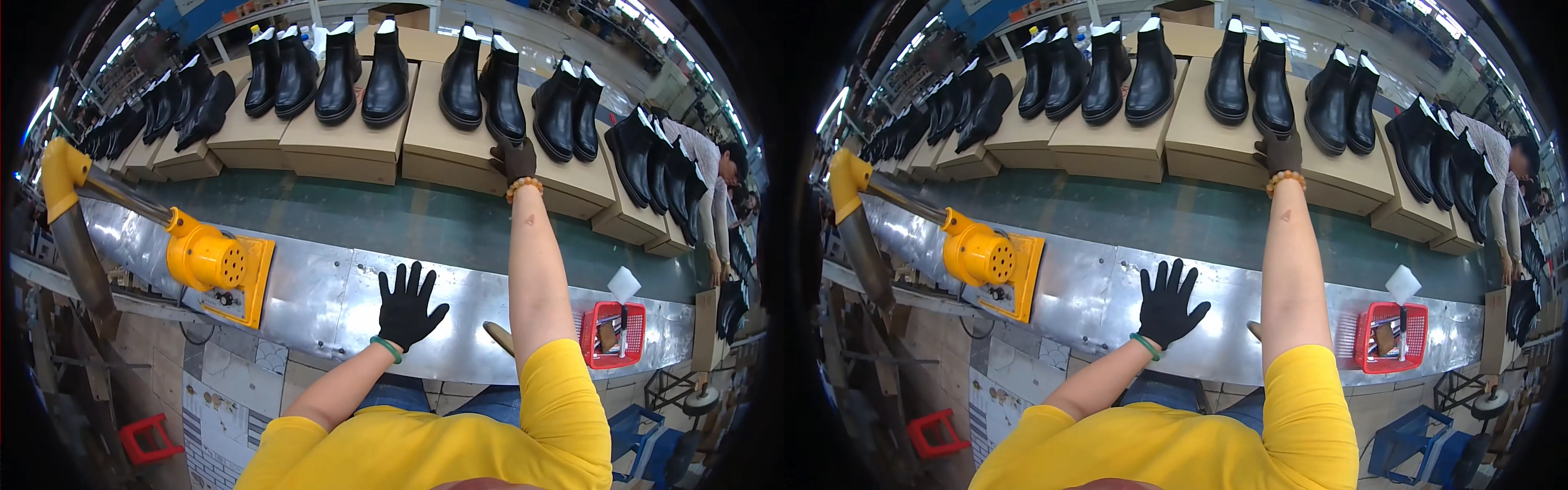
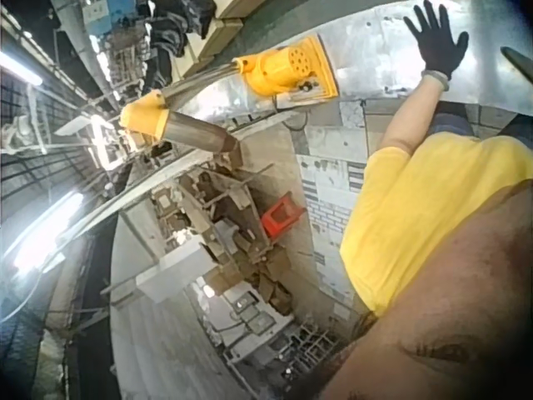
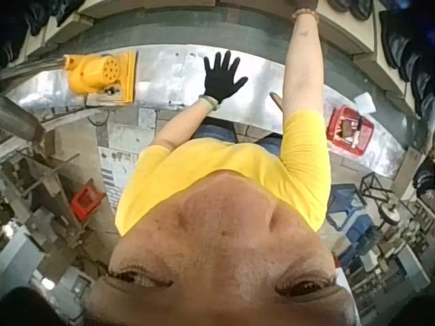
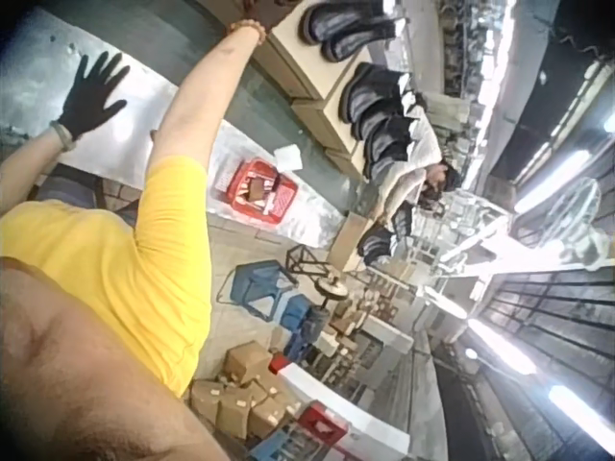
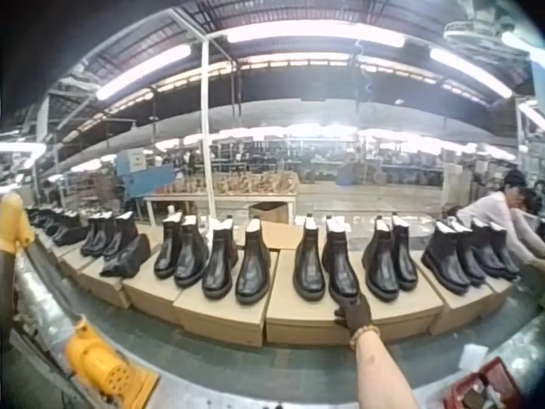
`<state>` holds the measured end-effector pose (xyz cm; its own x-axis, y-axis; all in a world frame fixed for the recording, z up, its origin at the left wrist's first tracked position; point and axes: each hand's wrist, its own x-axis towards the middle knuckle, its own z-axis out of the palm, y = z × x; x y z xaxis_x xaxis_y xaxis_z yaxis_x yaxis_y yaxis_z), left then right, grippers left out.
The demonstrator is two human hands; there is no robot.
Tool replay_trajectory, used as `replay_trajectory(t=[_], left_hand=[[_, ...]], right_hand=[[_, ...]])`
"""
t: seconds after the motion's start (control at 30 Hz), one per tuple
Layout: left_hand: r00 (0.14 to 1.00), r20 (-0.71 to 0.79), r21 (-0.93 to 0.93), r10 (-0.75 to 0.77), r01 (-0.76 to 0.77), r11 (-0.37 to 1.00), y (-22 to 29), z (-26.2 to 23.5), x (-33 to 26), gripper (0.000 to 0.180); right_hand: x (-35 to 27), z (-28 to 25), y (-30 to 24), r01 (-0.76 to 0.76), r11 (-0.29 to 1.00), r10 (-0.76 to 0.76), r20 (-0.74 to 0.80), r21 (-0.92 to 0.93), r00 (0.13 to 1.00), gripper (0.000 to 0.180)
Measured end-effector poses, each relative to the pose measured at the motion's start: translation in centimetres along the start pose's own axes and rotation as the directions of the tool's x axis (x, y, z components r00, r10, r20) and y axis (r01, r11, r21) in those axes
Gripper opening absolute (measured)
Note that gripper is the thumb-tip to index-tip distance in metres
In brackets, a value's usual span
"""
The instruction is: The person polishes black leather boots using a wooden-handled brush and a small block. They pick up boots from a row of boxes, rub the surfaces, and place them back. The person also uses a yellow heat gun to treat the boots. The task is performed in a factory setting with other workers visible in the background.
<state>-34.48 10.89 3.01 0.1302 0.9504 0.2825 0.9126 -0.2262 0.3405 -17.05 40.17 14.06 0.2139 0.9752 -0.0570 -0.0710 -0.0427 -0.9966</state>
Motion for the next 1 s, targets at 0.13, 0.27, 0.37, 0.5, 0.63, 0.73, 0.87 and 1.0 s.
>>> replay_trajectory(t=[0.13, 0.27, 0.37, 0.5, 0.63, 0.73, 0.87, 1.0], left_hand=[[1.000, 0.013, 0.025, 0.011, -0.011, 1.000, 0.0, 0.4, 0.1, 0.069], [1.000, 0.002, 0.033, -0.010, 0.010, 0.999, -0.2, 0.1, 0.0, 0.069], [1.000, -0.004, 0.027, 0.000, 0.000, 1.000, 0.0, 0.3, 0.1, 0.068], [1.000, 0.001, 0.043, -0.007, 0.007, 0.999, -0.1, 0.5, 0.0, 0.069], [1.000, 0.007, 0.048, -0.011, 0.011, 0.999, -0.1, 0.7, 0.0, 0.069], [0.999, 0.025, 0.061, -0.022, 0.020, 0.998, -0.1, 0.9, 0.3, 0.071], [0.998, -0.024, -0.084, -0.050, 0.048, 0.995, -0.9, 1.5, 0.7, 0.041], [0.909, -0.257, -0.707, -0.329, 0.055, 0.705, -5.1, 2.9, 1.2, 0.028]], right_hand=[[-0.2, -1.6, -0.2, -0.039, 0.995, 0.047, 0.080, -0.094, 0.996, 0.051], [-3.1, -1.1, -0.5, -0.158, 0.965, 0.185, 0.120, -0.209, 0.975, 0.062], [-5.2, -1.9, 0.2, -0.135, 0.967, 0.172, 0.166, -0.216, 0.971, 0.048], [-10.7, -1.1, 1.0, -0.099, 0.954, 0.186, 0.301, -0.283, 0.935, 0.047], [-16.2, -1.4, 4.0, -0.005, 0.941, 0.166, 0.451, -0.338, 0.877, 0.046], [-20.0, -1.7, 6.8, 0.108, 0.920, 0.094, 0.479, -0.377, 0.873, 0.045], [-24.8, -2.7, 10.9, 0.083, 0.890, 0.097, 0.364, -0.448, 0.926, 0.033], [-28.9, -2.8, 11.0, 0.382, 0.681, -0.184, 0.359, -0.625, 0.915, 0.024]])
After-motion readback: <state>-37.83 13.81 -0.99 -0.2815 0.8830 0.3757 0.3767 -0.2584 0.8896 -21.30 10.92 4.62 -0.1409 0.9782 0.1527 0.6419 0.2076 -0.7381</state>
